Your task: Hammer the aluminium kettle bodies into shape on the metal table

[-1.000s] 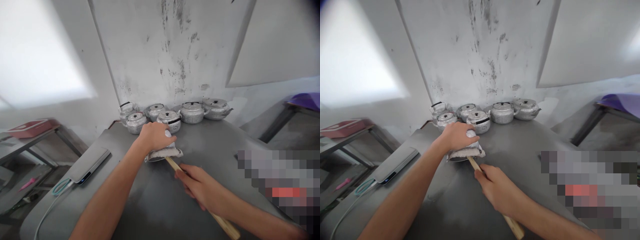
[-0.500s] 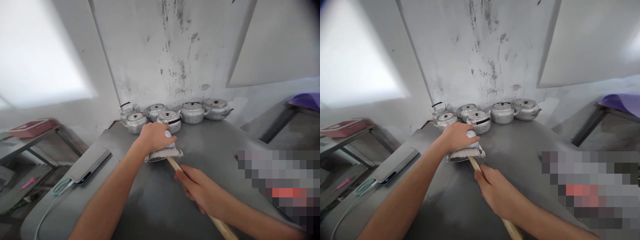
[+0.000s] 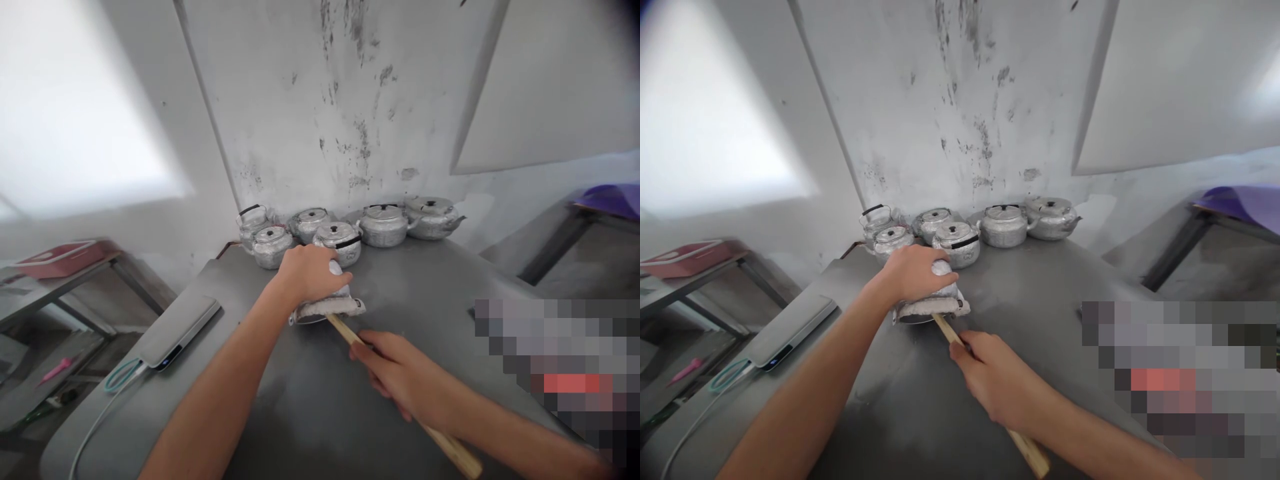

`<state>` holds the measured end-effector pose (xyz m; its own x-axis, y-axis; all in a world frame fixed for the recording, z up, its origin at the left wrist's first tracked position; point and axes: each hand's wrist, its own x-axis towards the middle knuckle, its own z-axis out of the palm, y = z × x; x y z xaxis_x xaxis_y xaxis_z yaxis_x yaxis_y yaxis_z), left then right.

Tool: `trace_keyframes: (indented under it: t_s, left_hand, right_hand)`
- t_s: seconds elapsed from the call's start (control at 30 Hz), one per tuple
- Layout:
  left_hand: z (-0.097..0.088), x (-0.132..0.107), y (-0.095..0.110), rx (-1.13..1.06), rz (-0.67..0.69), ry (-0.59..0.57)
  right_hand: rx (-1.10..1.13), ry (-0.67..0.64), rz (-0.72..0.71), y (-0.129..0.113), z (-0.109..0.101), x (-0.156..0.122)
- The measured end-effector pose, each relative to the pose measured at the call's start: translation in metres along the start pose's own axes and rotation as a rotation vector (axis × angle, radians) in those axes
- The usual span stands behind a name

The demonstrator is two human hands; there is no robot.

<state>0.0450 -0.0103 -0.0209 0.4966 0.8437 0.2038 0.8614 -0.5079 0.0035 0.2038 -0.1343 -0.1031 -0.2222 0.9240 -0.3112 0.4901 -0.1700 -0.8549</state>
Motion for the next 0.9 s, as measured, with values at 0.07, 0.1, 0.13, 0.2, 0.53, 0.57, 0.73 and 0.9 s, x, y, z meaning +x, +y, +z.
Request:
trace_keyframes:
  t_s: [0.07, 0.1, 0.13, 0.2, 0.53, 0.57, 0.73, 0.9]
  left_hand:
    - [0.0, 0.0, 0.0, -0.003, -0.001, 0.005]
    - [0.0, 0.0, 0.0, -0.003, -0.001, 0.007]
    - [0.0, 0.0, 0.0, -0.001, 0.001, 0.009]
    - [0.0, 0.0, 0.0, 0.001, 0.006, 0.008]
    - [-0.001, 0.0, 0.0, -0.002, 0.001, -0.01]
    - [-0.001, 0.0, 0.0, -0.004, 0.0, -0.012]
    - [-0.001, 0.0, 0.0, 0.005, -0.006, -0.008]
    - [-0.001, 0.0, 0.0, -0.005, -0.004, -0.014]
  right_hand:
    - [0.035, 0.02, -0.035, 0.0, 0.0, 0.0]
    - [0.04, 0.024, -0.046, 0.001, 0.0, 0.001]
    - [0.035, 0.022, -0.047, 0.002, 0.0, 0.001]
    - [0.014, -0.009, -0.027, 0.005, -0.002, 0.003]
    - [-0.324, 0.059, -0.111, -0.003, -0.009, 0.002]
    - [-0.415, 0.115, -0.164, -0.005, -0.01, 0.003]
    - [-0.755, 0.257, -0.173, 0.0, -0.011, 0.005]
    - [-0.806, 0.278, -0.223, -0.004, -0.015, 0.007]
